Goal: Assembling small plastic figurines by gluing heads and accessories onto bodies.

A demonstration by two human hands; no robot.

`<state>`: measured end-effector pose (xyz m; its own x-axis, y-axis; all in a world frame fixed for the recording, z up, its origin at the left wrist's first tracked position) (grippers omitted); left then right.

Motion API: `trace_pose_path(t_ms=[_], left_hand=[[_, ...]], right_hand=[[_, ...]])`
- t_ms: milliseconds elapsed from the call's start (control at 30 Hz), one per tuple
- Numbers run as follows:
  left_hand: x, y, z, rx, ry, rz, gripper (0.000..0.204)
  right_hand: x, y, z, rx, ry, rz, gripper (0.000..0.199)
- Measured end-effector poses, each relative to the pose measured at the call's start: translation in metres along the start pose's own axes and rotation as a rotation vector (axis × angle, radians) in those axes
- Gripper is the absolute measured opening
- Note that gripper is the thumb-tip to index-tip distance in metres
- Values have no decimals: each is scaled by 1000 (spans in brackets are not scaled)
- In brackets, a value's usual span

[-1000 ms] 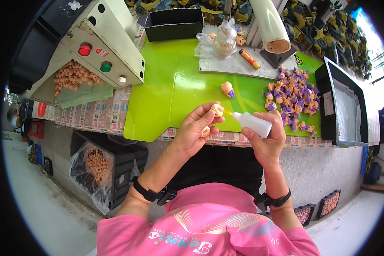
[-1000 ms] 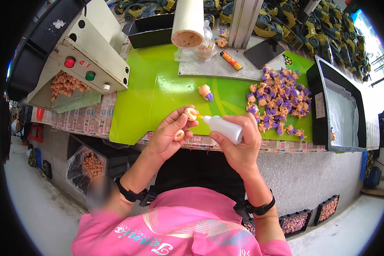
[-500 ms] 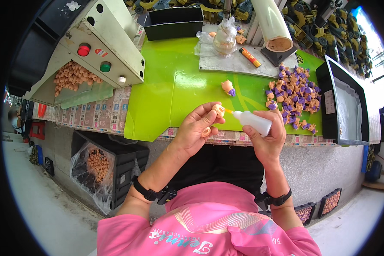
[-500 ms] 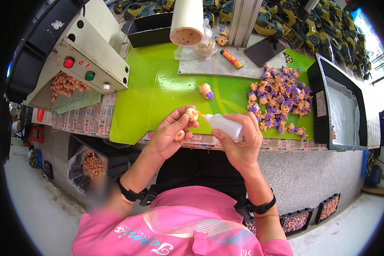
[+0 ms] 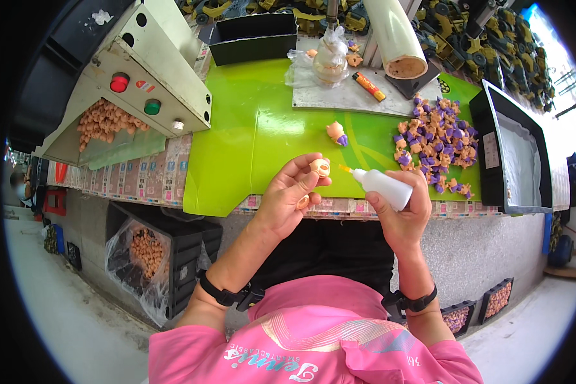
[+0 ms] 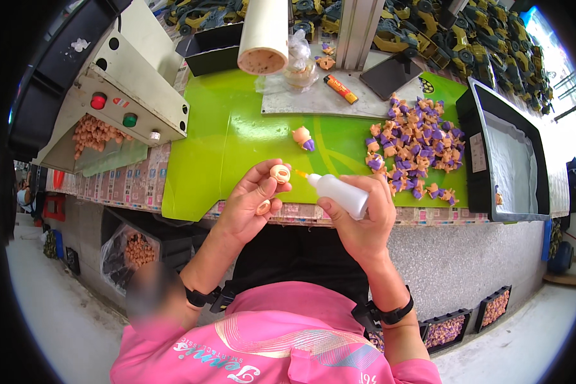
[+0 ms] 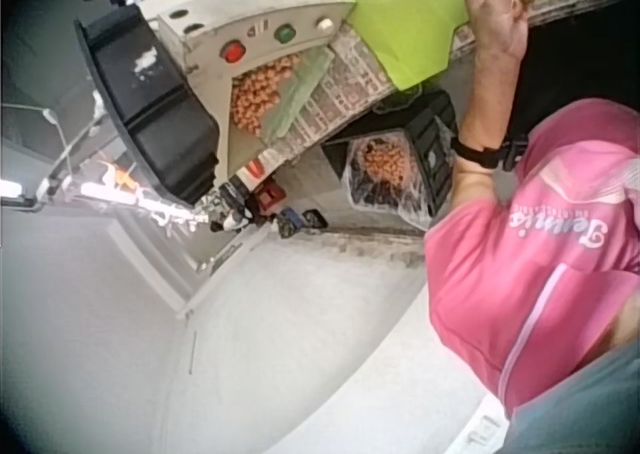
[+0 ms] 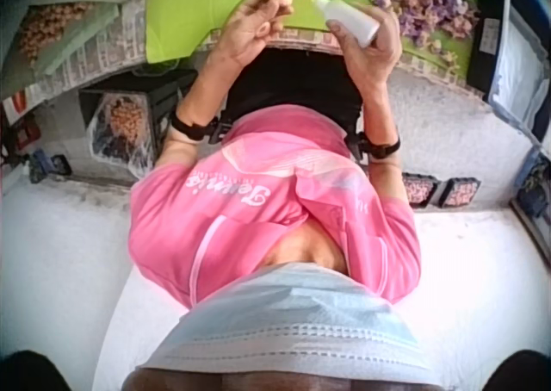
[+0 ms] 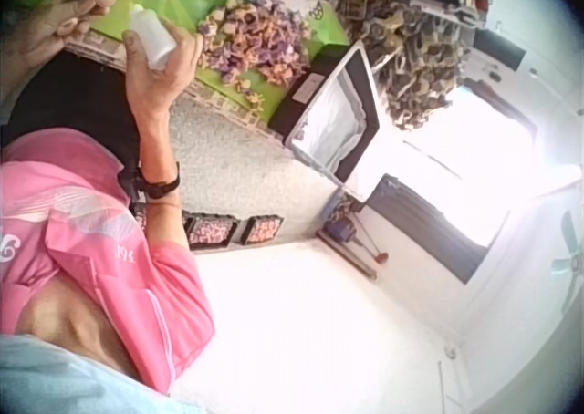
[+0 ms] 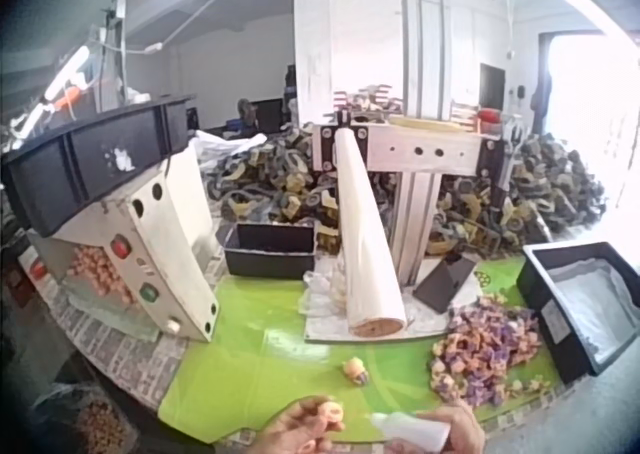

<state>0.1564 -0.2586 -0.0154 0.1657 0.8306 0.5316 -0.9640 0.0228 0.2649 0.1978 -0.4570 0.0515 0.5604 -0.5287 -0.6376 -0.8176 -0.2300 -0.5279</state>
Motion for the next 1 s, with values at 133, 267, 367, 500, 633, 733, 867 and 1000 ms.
trace_pose_path(t_ms=[133, 267, 367, 500, 633, 733, 867, 1000], left_hand=[[7, 3, 5, 4, -103, 102, 31], [14, 6, 6, 30, -102, 121, 31], [15, 7, 4, 78, -106, 106, 31], [13, 7, -1, 112, -79, 72, 31], [12, 6, -4, 97, -65, 69, 31], [12, 6, -6, 94, -58, 61, 27], [12, 5, -6, 72, -45, 49, 26], [12, 5, -4, 70, -53, 57, 29]], right_hand=[[14, 2, 15, 52, -135, 135, 37], [11, -1, 22, -2, -204, 182, 34], [6, -1, 17, 6, -210, 127, 31], [-2, -3, 10, -5, -128, 74, 30], [-6, -4, 8, -38, -92, 21, 31], [-7, -5, 10, -39, -70, -6, 31], [-6, -4, 11, -39, -102, 36, 31], [-5, -4, 13, -37, -102, 38, 31]])
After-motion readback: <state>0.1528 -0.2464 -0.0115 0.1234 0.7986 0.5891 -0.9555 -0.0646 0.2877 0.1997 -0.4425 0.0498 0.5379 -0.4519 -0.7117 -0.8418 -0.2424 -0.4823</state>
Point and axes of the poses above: each hand's wrist, its own y-axis away from the middle knuckle, its own z-axis out of the palm, x = y × z, the point moved 4 cm from there along -y, towards the middle knuckle, and after that the axes turned 10 degrees about y, right-handed, at the moved point
